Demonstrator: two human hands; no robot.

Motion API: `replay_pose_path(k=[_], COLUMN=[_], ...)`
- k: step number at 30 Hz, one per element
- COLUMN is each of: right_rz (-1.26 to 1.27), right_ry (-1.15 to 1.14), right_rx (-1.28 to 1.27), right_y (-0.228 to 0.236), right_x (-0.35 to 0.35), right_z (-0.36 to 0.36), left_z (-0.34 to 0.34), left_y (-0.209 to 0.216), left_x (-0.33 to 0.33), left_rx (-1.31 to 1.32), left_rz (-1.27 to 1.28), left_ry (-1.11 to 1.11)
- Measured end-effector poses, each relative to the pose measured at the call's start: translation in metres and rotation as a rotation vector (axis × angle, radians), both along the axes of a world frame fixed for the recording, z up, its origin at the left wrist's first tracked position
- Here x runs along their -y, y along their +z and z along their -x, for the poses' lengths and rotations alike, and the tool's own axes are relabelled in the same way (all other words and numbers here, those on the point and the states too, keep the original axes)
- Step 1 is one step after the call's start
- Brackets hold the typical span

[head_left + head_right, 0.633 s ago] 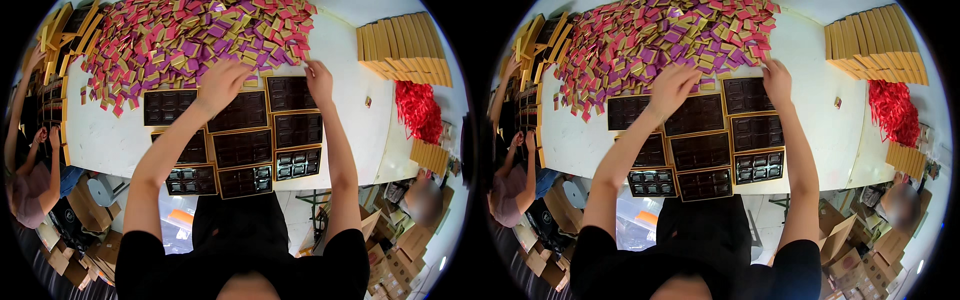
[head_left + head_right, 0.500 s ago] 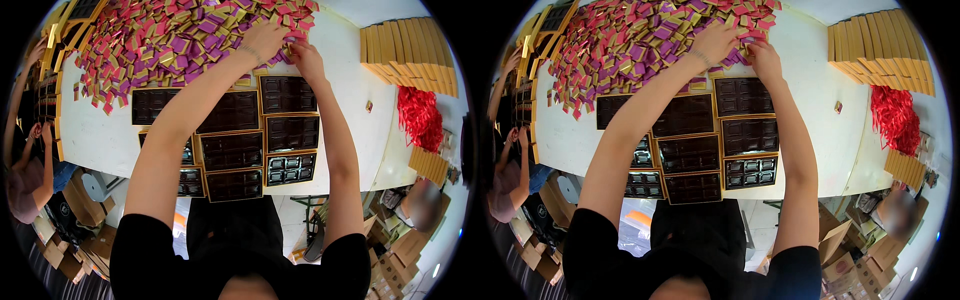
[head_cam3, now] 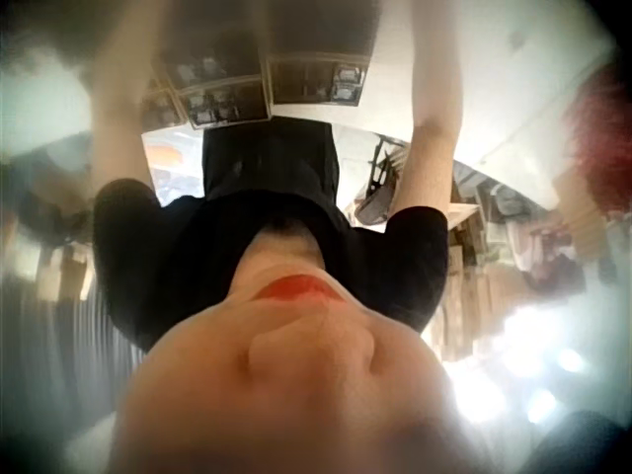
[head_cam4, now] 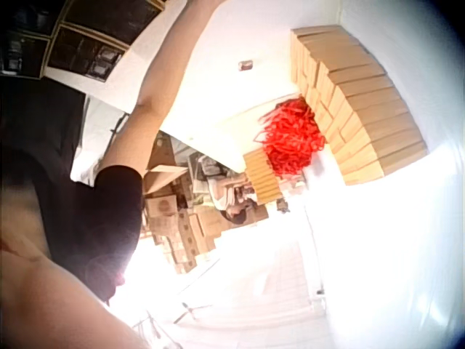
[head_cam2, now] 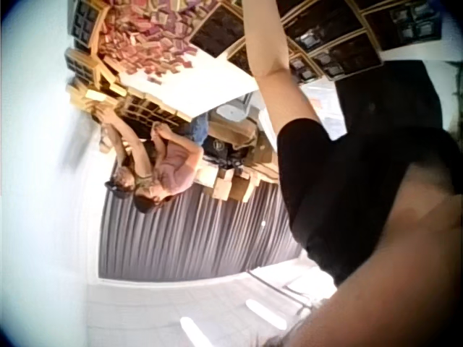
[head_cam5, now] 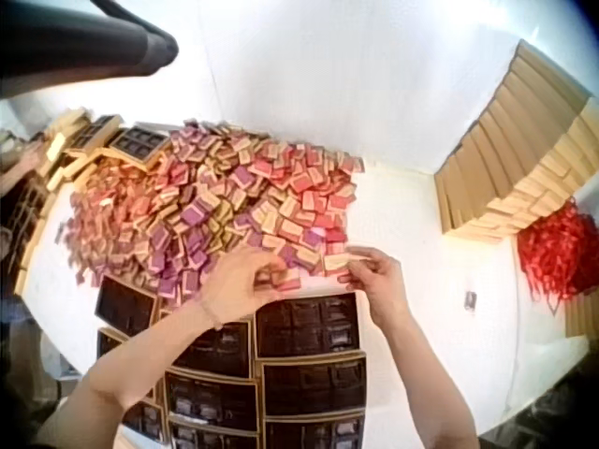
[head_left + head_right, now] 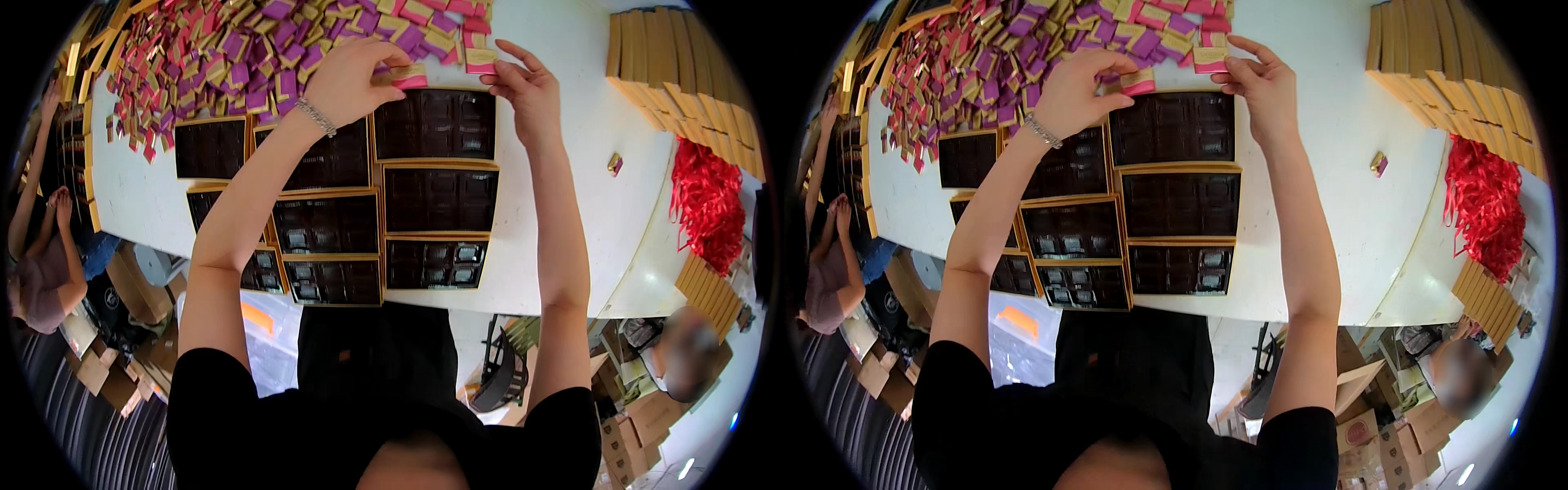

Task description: The person places individually wrapped chocolates into compartmentalized trays on a table. They then close the trays with lids and stack the completed boxes. Another person works alongside at the same table.

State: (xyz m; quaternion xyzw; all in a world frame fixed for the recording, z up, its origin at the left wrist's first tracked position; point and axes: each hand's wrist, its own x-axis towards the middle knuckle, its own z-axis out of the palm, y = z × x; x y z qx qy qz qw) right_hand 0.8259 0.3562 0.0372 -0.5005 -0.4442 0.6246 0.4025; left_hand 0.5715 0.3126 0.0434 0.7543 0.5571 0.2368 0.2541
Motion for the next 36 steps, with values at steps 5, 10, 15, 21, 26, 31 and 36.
replay_pose_path(k=[5,10,15,21,26,31,36], right_rz=[0.001,-0.083,-0.893,-0.938,-0.906,-0.672,-0.663], right_ry=[0.075,0.128,0.238,0.593,0.145,0.105,0.185], right_rx=[0.226,0.415,0.966,1.145,0.919,1.173,1.349], right_y=[0.001,-0.004,-0.003,-0.011,-0.014,-0.040,-0.041], right_x=[0.043,0.060,0.072,0.084,0.032,-0.035,-0.028], right_z=[-0.006,0.015,0.019,0.013,0.010,0.013,-0.001], left_z=[-0.005,-0.013,-0.032,-0.043,-0.041,-0.044,-0.075], left_y=[-0.010,-0.013,0.001,-0.002,-0.003,-0.013,-0.032], left_x=[0.042,0.047,0.081,0.092,0.088,-0.003,-0.096], left_rx=[-0.002,-0.018,-0.275,-0.523,-0.474,-0.300,-0.192], left_rz=[0.099,-0.007,-0.094,0.085,-0.013,-0.291,-0.321], left_ry=[0.028,0.068,-0.075,-0.154,-0.072,-0.022,-0.079])
